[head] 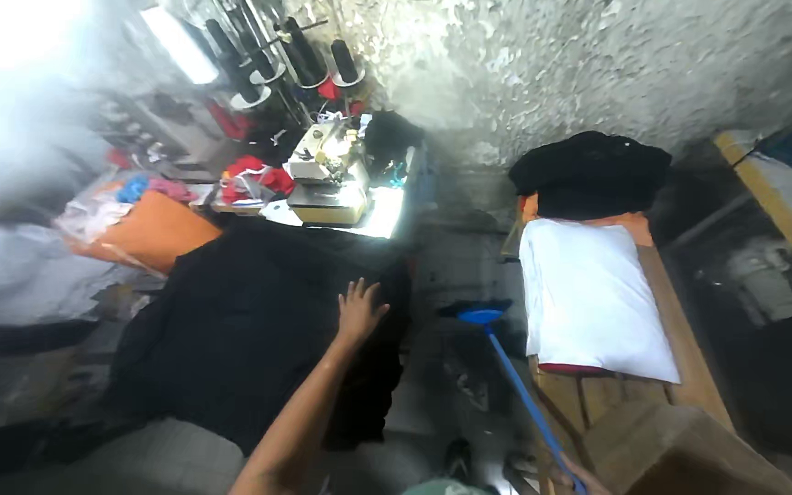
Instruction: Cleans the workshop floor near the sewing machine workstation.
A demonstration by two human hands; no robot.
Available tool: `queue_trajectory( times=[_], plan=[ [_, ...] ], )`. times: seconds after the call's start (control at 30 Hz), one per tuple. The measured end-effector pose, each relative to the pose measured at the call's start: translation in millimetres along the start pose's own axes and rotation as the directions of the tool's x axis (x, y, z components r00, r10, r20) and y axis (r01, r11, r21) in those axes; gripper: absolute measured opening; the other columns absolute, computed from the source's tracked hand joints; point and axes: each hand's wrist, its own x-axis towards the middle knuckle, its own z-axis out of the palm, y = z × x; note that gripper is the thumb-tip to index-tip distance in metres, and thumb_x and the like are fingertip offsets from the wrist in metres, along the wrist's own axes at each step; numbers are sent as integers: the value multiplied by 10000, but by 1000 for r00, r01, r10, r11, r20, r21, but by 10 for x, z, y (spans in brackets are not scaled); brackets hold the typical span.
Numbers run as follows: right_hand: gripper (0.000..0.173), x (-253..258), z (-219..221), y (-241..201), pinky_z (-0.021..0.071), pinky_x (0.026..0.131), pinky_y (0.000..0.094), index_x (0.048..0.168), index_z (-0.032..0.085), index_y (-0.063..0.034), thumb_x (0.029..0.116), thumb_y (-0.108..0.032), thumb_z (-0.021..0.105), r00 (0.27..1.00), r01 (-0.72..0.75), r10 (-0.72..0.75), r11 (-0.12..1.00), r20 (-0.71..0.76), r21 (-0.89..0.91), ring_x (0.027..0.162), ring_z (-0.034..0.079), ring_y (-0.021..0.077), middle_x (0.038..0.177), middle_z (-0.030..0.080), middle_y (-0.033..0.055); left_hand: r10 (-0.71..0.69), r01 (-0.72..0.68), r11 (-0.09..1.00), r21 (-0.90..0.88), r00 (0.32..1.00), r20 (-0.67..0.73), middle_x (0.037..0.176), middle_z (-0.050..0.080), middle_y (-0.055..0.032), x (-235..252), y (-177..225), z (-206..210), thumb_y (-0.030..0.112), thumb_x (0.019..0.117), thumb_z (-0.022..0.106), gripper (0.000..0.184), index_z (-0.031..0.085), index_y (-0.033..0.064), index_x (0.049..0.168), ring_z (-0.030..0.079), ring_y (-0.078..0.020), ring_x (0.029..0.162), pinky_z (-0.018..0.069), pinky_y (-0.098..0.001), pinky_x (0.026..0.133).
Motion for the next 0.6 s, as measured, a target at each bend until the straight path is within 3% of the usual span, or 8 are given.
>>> queue_trajectory(
  times=[0.13, 0.23, 0.37, 0.47, 0.53, 0.6],
  plan=[
    [330, 398, 68, -70, 475, 429, 115, 1340, 468, -115, 1124, -281, 284, 990, 22, -47, 982, 132, 186, 453, 534, -5, 699, 576, -45, 53, -54, 998, 12, 996, 73, 1622, 323, -264, 182, 59, 55, 347, 987, 684, 617, 488, 88, 1512, 202, -461, 1541, 141, -677, 1215],
    [333, 728, 304, -239, 456, 398, 114, 1334, 455, -94, 1131, -273, 261, 998, 44, -49, 993, 45, 114, 421, 494, -9, 752, 587, -21, 75, -74, 997, -9, 992, 103, 1618, 338, -254, 342, 95, 28, 358, 994, 672, 637, 461, 80, 1527, 209, -445, 1544, 137, -650, 1231],
    [307, 1246, 539, -706, 442, 390, 119, 1264, 461, -93, 1126, -257, 241, 999, 19, -21, 999, 40, 34, 411, 485, -7, 654, 535, -47, 70, -62, 996, -71, 992, 108, 1601, 383, -239, 651, 144, -59, 348, 994, 673, 646, 455, 53, 1525, 231, -437, 1540, 129, -641, 1236],
    [330, 1703, 657, -1195, 440, 386, 116, 1265, 480, -86, 1129, -276, 247, 998, -20, 17, 999, 66, 47, 409, 489, -7, 641, 528, -46, 67, -60, 995, -85, 994, 87, 1588, 399, -247, 1142, 202, -108, 330, 992, 682, 628, 476, 32, 1505, 239, -438, 1537, 129, -631, 1240],
    [310, 2111, 778, -1541, 415, 373, 117, 1282, 462, -103, 1134, -276, 253, 998, -57, 58, 997, 14, -52, 402, 455, -9, 654, 507, -44, 72, -67, 995, -75, 995, 68, 1569, 420, -259, 1591, 242, -91, 304, 987, 692, 593, 509, 26, 1477, 262, -444, 1526, 143, -633, 1236],
    [273, 2603, 963, -1904, 394, 366, 136, 1272, 459, -109, 1138, -274, 287, 994, -101, 91, 980, -67, -171, 398, 426, 6, 646, 483, -34, 51, -49, 998, -34, 995, 85, 1546, 443, -265, 2104, 282, -7, 302, 989, 688, 569, 523, 46, 1469, 330, -447, 1490, 238, -614, 1210]
  ],
)
